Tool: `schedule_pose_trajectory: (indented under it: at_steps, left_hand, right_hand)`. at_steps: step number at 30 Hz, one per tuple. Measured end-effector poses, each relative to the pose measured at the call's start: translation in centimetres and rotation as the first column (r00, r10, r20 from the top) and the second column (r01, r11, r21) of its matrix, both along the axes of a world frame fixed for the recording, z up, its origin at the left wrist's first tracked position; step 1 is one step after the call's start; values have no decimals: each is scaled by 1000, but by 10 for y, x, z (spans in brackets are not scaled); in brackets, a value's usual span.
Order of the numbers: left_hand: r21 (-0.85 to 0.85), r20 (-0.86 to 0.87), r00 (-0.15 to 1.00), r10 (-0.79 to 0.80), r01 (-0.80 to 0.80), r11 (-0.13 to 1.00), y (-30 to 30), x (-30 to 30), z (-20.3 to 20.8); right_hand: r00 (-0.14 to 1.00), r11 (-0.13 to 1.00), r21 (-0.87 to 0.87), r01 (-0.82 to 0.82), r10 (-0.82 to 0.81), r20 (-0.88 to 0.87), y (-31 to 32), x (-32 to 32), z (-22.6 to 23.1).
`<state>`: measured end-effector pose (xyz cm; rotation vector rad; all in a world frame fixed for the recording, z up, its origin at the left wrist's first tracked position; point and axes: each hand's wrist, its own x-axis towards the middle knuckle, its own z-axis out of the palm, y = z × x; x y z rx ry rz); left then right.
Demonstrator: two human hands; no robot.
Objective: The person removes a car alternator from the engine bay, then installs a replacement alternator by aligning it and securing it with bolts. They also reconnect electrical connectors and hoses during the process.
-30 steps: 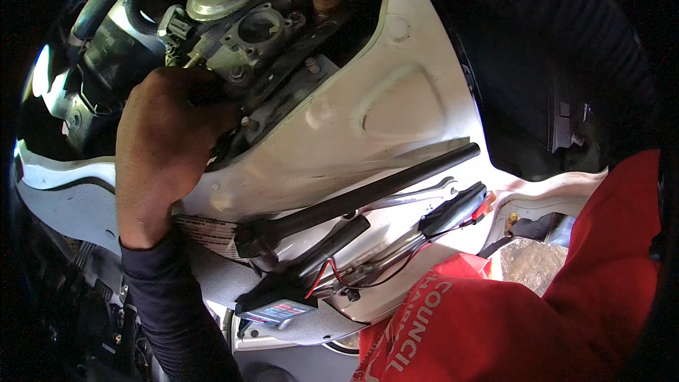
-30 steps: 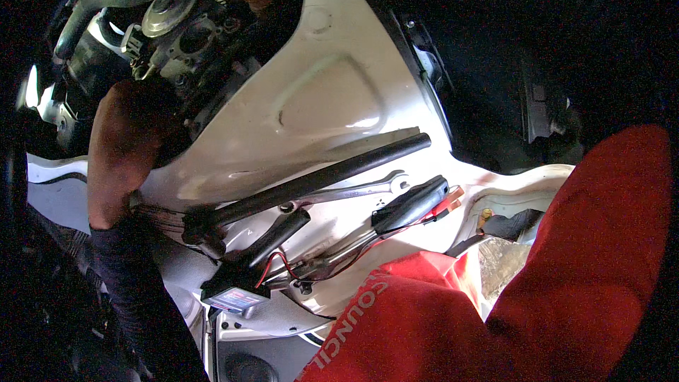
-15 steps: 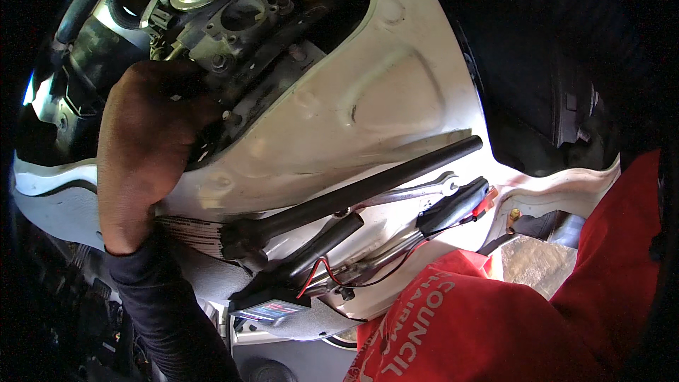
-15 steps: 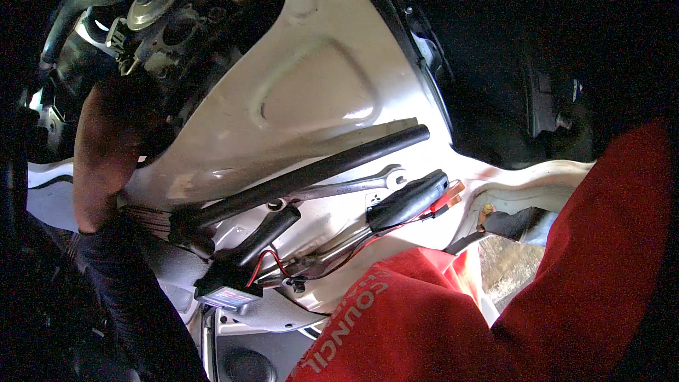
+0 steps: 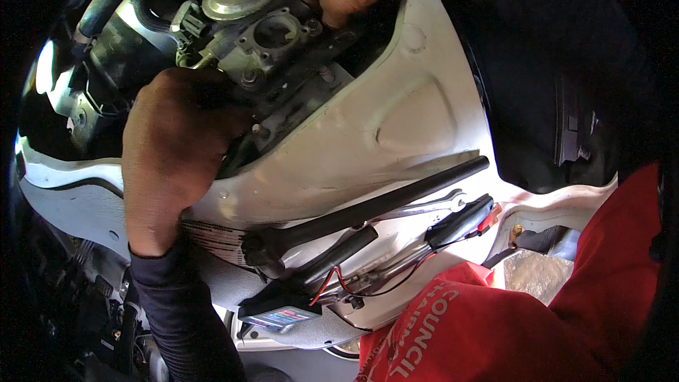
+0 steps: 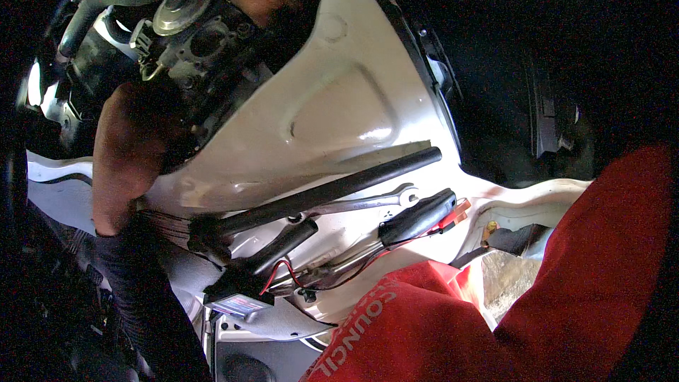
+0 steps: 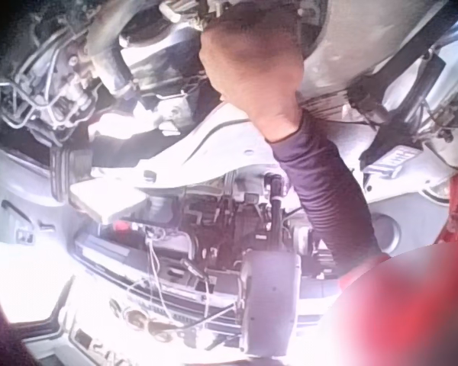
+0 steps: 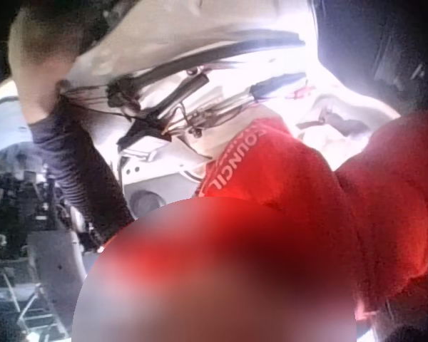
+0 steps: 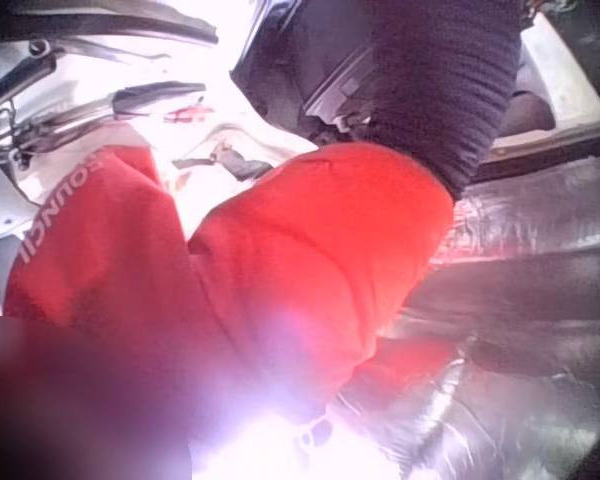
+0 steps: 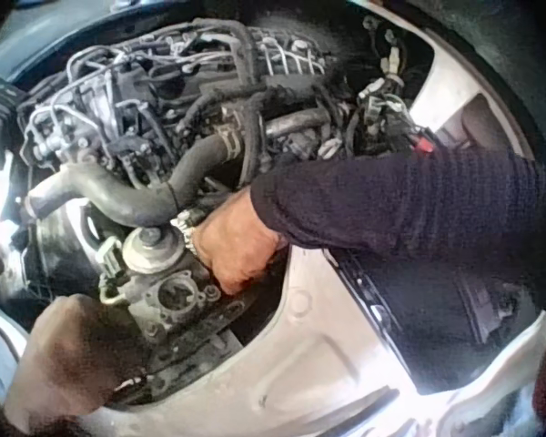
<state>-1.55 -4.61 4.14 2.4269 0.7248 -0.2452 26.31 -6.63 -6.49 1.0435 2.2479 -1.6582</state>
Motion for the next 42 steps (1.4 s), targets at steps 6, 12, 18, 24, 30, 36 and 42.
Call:
schedule_pose_trajectory:
  at_steps: [6, 12, 18, 24, 30, 36, 42]
  left_hand:
    - [6, 31, 999, 22, -22, 1000, 2, -4, -7]
    - [43, 59, 998, 9, -12, 999, 4, -6, -13]
    - [6, 16, 999, 52, -52, 999, 4, -6, -13]
    - [80, 42, 999, 22, -25, 996, 4, -5, -17]
    - [45, 27, 998, 61, -63, 997, 4, -4, -15]
    - [43, -19, 997, 80, -79, 996, 5, -3, -15]
    - [-34, -8, 1000, 11, -11, 999, 10, -5, -22]
  right_hand:
    - [969, 1000, -24, -13, 19, 245, -11, -3, 54]
    - [938, 996, -43, -73, 84, 337, -26, -14, 104]
    - [887, 999, -53, -10, 33, 460, -30, -24, 110]
    - [789, 975, -35, 218, -155, 594, -49, -24, 121]
    - [608, 629, 413, 659, -768, 199, -51, -48, 83]
    - [540, 532, 191, 825, -841, 12, -51, -77, 79]
    - [451, 437, 190, 879, -892, -32, -52, -83, 71]
